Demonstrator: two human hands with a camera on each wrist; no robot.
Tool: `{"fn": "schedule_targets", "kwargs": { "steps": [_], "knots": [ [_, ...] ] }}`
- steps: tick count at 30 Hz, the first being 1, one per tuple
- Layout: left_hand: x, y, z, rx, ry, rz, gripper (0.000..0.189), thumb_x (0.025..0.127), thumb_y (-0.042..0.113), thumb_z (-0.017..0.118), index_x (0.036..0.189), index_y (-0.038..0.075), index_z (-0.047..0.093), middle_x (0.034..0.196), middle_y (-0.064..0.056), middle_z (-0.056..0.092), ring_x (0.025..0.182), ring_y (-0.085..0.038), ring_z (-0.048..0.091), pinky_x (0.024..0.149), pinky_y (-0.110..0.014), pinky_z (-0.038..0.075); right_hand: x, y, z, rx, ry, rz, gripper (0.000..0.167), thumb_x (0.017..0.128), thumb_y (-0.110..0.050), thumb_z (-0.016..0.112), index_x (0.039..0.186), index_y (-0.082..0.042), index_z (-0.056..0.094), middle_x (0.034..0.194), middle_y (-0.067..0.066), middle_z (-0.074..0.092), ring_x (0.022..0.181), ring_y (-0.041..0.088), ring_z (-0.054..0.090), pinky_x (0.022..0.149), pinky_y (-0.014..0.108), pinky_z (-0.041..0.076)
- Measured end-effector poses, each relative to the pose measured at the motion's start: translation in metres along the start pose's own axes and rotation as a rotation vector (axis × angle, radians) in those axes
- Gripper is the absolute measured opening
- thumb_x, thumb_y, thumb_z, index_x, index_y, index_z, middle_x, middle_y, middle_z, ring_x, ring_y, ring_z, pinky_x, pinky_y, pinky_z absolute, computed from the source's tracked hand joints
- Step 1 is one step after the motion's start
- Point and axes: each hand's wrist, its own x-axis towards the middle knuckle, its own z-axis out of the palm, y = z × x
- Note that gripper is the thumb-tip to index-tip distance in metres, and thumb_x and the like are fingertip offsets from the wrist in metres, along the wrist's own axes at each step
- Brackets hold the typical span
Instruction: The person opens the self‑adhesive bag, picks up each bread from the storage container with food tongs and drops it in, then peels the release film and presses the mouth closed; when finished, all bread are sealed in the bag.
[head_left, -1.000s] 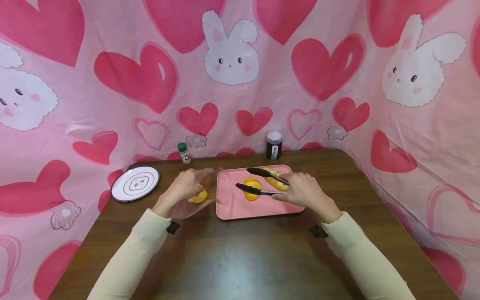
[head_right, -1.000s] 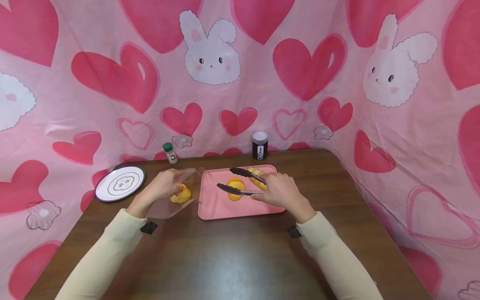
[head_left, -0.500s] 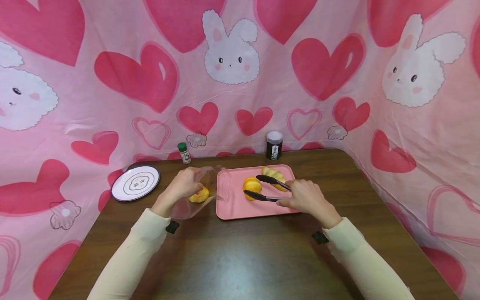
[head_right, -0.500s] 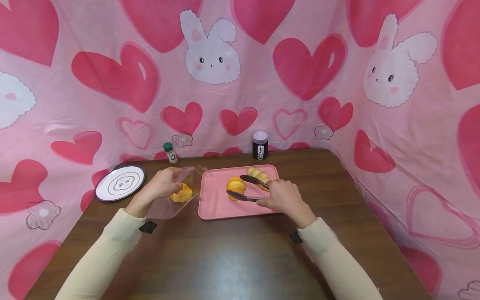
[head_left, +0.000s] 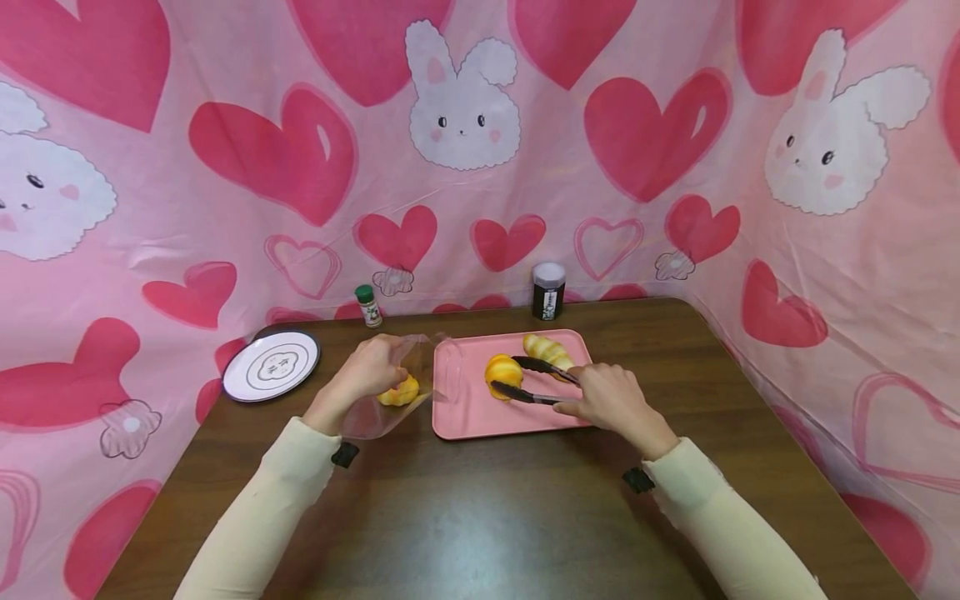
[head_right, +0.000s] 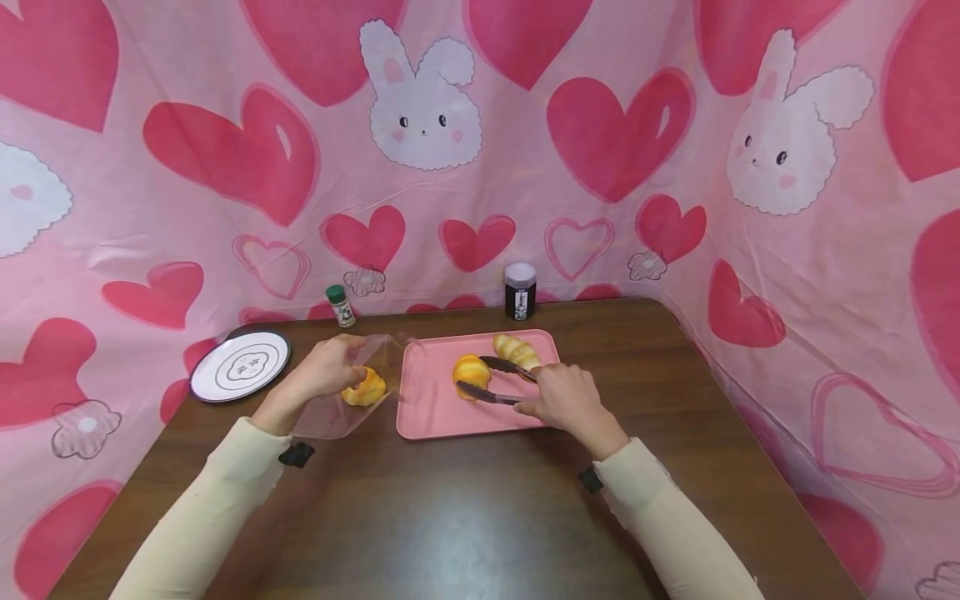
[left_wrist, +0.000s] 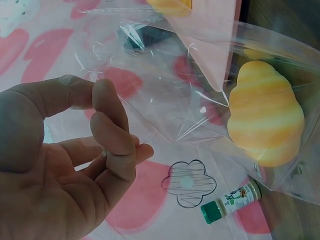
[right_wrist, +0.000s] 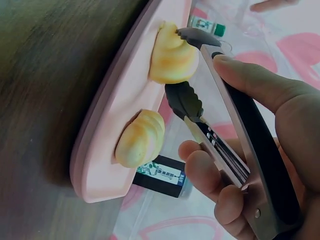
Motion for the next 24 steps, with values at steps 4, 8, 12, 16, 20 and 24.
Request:
{"fn": "schedule_targets", "kwargs": {
  "steps": [4, 8, 12, 16, 20, 24],
  "knots": [
    [0.000, -0.001, 0.001, -0.004, 0.002, 0.018, 0.065, 0.087, 0.008, 0.067, 0.148, 0.007, 0.047, 0.142, -0.023, 0.053, 0.072, -0.018, 0.065, 0.061, -0.026, 0.058, 0.000, 0.002, 0.000, 0.007, 0.003, -0.007, 0.055, 0.075, -0.056, 0.079, 0.112, -0.016, 0.074, 0.073, 0.003, 0.066, 0.064, 0.023, 0.058, 0.051, 0.039, 0.045],
    [0.000, -0.001, 0.002, -0.010, 0.004, 0.025, 0.065, 0.086, 0.008, 0.067, 0.148, 0.008, 0.046, 0.147, -0.023, 0.049, 0.077, -0.020, 0.065, 0.062, -0.027, 0.058, 0.000, 0.003, -0.003, 0.032, 0.003, 0.002, 0.060, 0.075, -0.057, 0.079, 0.119, -0.016, 0.073, 0.082, 0.005, 0.071, 0.067, 0.023, 0.060, 0.054, 0.040, 0.049],
    [0.000, -0.001, 0.002, 0.001, 0.007, 0.027, 0.067, 0.085, 0.009, 0.068, 0.148, 0.009, 0.046, 0.148, -0.022, 0.049, 0.087, -0.025, 0.064, 0.063, -0.028, 0.059, 0.000, 0.003, -0.011, 0.066, 0.029, -0.014, 0.063, 0.075, -0.059, 0.079, 0.120, -0.016, 0.072, 0.083, 0.005, 0.072, 0.069, 0.023, 0.061, 0.056, 0.042, 0.050],
    [0.000, 0.000, 0.002, 0.033, 0.009, 0.030, 0.069, 0.084, 0.011, 0.069, 0.149, 0.006, 0.045, 0.150, -0.023, 0.046, 0.102, -0.031, 0.061, 0.072, -0.033, 0.062, -0.001, 0.000, -0.020, 0.105, 0.035, -0.024, 0.065, 0.074, -0.059, 0.080, 0.123, -0.016, 0.072, 0.076, 0.001, 0.067, 0.068, 0.021, 0.056, 0.057, 0.038, 0.046],
    [0.000, 0.001, 0.001, 0.042, 0.002, 0.018, 0.070, 0.085, 0.012, 0.071, 0.149, 0.005, 0.044, 0.152, -0.023, 0.044, 0.108, -0.034, 0.060, 0.077, -0.036, 0.062, -0.002, -0.005, -0.029, 0.139, 0.030, -0.018, 0.068, 0.074, -0.057, 0.081, 0.127, -0.016, 0.070, 0.070, -0.002, 0.057, 0.067, 0.020, 0.049, 0.056, 0.033, 0.038],
    [0.000, 0.000, 0.001, 0.028, -0.009, 0.019, 0.071, 0.085, 0.010, 0.071, 0.150, 0.006, 0.043, 0.151, -0.023, 0.045, 0.107, -0.033, 0.060, 0.075, -0.036, 0.062, -0.005, -0.011, -0.039, 0.163, 0.044, -0.032, 0.069, 0.073, -0.055, 0.082, 0.129, -0.016, 0.069, 0.080, 0.001, 0.065, 0.069, 0.019, 0.050, 0.057, 0.031, 0.037]
  ]
}}
